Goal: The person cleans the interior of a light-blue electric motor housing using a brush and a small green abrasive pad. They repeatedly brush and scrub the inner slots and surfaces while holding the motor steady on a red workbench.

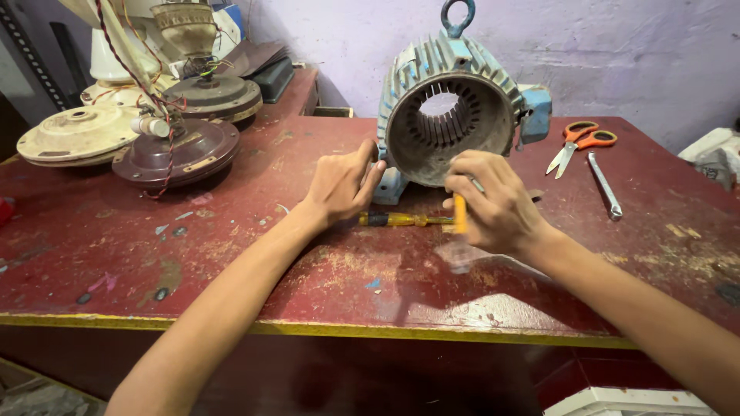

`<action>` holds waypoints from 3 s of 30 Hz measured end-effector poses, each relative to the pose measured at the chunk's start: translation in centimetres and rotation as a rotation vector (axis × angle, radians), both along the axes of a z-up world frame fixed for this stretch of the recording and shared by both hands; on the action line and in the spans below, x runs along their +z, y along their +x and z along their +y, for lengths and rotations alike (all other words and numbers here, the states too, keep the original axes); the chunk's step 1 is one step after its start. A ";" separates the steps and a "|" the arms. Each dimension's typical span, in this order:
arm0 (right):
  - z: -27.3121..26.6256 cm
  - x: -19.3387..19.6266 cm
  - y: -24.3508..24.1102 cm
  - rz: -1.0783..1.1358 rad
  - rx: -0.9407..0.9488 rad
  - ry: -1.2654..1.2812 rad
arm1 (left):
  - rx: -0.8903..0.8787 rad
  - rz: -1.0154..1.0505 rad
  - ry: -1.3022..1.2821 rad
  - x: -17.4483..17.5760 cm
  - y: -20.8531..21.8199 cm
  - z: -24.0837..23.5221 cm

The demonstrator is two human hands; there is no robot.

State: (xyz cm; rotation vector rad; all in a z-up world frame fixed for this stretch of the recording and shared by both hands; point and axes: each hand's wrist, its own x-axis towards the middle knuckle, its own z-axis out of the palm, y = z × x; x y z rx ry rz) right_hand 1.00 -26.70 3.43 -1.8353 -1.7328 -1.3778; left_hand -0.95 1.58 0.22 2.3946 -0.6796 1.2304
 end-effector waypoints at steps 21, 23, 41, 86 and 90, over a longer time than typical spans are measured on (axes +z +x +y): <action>0.1 0.2 0.4 0.298 -0.297 -0.278 | 0.117 -0.035 -0.158 0.3 0.2 0.3; 0.0 0.2 0.7 0.309 -0.339 -0.269 | 0.121 -0.036 -0.163 0.3 0.3 0.3; -0.5 0.2 0.6 0.260 -0.350 -0.153 | 0.077 -0.060 0.008 0.5 0.2 0.6; -6.8 4.2 5.2 0.556 -1.060 -0.257 | 0.129 0.025 0.027 -0.4 0.9 0.2; -7.9 4.2 4.6 0.532 -1.154 -0.272 | 0.116 0.020 0.006 -0.7 1.0 0.2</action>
